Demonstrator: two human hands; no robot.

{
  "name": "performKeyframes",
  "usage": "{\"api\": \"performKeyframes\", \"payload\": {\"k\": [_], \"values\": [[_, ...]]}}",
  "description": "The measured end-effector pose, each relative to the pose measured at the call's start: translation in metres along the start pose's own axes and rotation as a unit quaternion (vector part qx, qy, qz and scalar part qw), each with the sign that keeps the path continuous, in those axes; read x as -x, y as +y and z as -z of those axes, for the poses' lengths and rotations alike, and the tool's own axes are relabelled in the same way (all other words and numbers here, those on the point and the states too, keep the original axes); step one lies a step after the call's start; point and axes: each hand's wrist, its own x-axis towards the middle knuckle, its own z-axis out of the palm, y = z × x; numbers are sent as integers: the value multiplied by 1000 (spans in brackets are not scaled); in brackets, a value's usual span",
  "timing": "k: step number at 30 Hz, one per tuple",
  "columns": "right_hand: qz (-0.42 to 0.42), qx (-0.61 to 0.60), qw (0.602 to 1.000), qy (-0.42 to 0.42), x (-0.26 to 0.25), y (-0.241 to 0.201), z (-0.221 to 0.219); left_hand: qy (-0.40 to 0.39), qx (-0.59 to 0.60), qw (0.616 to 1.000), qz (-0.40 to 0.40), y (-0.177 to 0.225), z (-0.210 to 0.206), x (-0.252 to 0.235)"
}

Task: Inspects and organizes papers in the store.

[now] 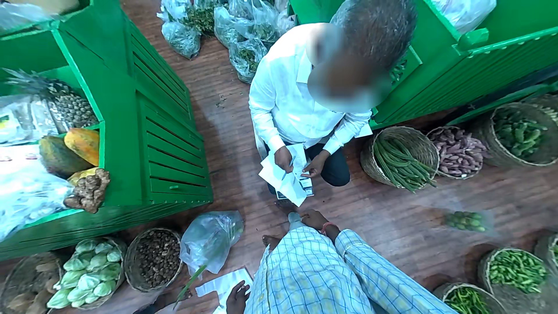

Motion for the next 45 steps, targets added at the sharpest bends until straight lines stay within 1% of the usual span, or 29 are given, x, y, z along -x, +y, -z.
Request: {"api": "performKeyframes", "payload": {"k": [5,10,15,21,25,39,41,43,45], "values": [[0,2,1000,-3,1,-2,1,1,-6,1000,5,5,-2,3],[-4,10,1000,-11,0,-2,2,-1,-2,1000,2,0,-1,-4],[-4,6,1000,-10,2,-2,2,3,-1,1000,7,3,-3,-1],[-6,-2,1000,-10,4,-3,2,1,-1,1000,-6,3,-3,1],[-4,7,1000,-9,4,-3,3,3,-2,1000,6,7,-3,3],[-5,-1,1000,-4,7,-5,2,-8,-15,1000,2,-3,1,-4],[-2,-2,1000,-1,8,-6,1,-8,-13,1000,2,3,1,1],[2,-6,1000,6,7,-3,-2,0,-10,1000,17,22,-3,18],[1,0,1000,8,5,-2,-3,6,-2,999,35,33,-5,28]]}}
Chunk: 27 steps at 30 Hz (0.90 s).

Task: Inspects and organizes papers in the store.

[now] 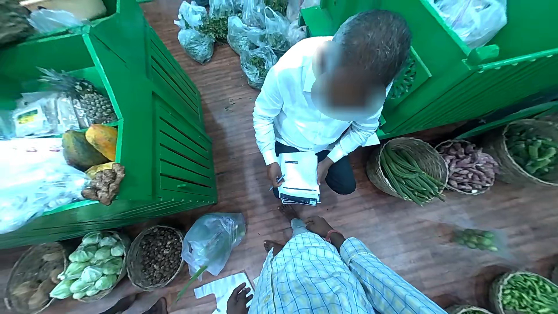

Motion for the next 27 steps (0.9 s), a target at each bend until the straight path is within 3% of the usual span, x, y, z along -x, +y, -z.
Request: {"api": "performKeyframes", "payload": {"k": [6,14,23,27], "values": [[-10,32,999,-20,11,-16,7,0,26,1000,15,-3,-2,3],[2,55,998,-24,16,-21,2,4,48,999,-5,-37,-12,3],[10,102,994,-38,27,-31,-18,14,67,997,-41,-76,-8,-4],[19,119,993,-20,35,-35,-34,6,75,997,-21,-82,6,8]]}}
